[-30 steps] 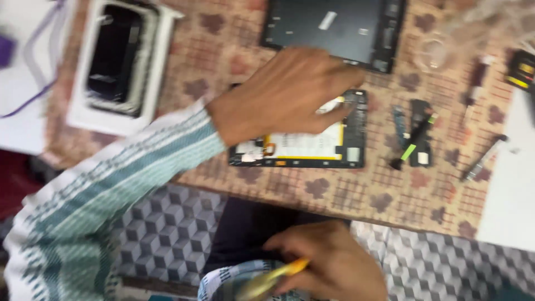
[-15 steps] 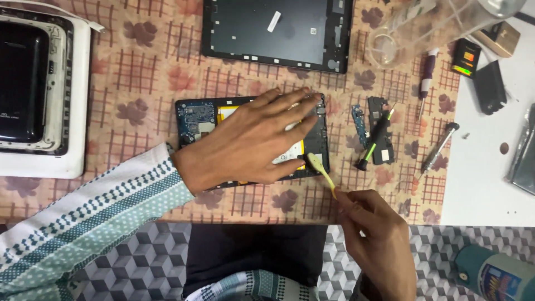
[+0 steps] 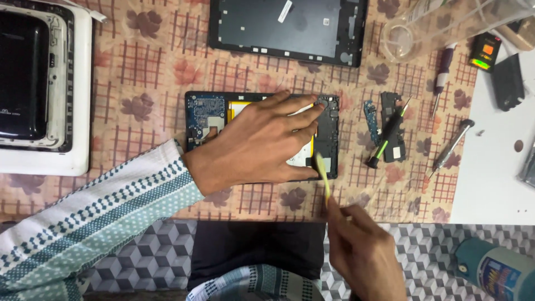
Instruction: The person sprays a liquid onto the internal frame of a disassembled tablet and wipes the edges and battery area with a toothbrush. The person continues scrubbing the interior surfaces with the toothbrush throughout the clip.
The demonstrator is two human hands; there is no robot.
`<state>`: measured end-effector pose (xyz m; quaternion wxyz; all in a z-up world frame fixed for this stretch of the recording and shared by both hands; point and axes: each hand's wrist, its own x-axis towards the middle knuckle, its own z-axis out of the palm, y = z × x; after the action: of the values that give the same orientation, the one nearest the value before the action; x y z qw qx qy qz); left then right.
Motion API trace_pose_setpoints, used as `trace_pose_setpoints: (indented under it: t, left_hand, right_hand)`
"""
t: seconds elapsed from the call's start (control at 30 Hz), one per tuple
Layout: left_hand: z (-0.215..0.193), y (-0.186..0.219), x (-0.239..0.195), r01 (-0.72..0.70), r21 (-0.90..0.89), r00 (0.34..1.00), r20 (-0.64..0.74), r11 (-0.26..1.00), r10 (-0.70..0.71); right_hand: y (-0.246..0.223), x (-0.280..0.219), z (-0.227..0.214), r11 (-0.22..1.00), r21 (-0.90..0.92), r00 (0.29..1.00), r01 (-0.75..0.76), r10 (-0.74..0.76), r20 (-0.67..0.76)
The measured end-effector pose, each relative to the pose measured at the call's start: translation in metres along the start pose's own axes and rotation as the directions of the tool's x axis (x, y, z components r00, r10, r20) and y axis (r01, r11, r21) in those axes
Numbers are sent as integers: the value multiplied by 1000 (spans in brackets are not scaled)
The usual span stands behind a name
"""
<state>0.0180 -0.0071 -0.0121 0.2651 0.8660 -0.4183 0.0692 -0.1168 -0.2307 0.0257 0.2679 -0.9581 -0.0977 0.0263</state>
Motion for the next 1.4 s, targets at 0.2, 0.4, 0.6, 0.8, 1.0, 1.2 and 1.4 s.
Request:
trace_pose_setpoints:
  t: [0.2,0.4,0.6,0.8,1.0,1.2,1.4]
  left_hand:
    - [0,-5,3,3,4,1000,27,1000,-3]
    - [2,-14,0,-43,7,998,44,999,43]
    - [-1,-19,3,-66,19,995,76,998,64]
    - [2,-19,1,-67,39,996,57,997,64]
    - [2,-18,1,-44,5,996,79,999,43]
    - [3,-17,0,-78,34,997,23,996,78]
    - [2,-17,-1,-75,13,997,10,997,74]
  right_hand:
    - [18,16,-27,992,121,996,39,-49,74]
    - [63,23,-56,997,-61,990,-51,58,129]
    - [69,43,-45,959,-101,964,265,-265,18]
    - [69,50,-60,977,-98,982,188,-185,41]
    - [79,55,-53,973,-56,974,223,-219,60]
    - [72,62,-60,978,-65,977,200,-194,91]
    - [66,65,-64,959,-131,965,252,-239,107]
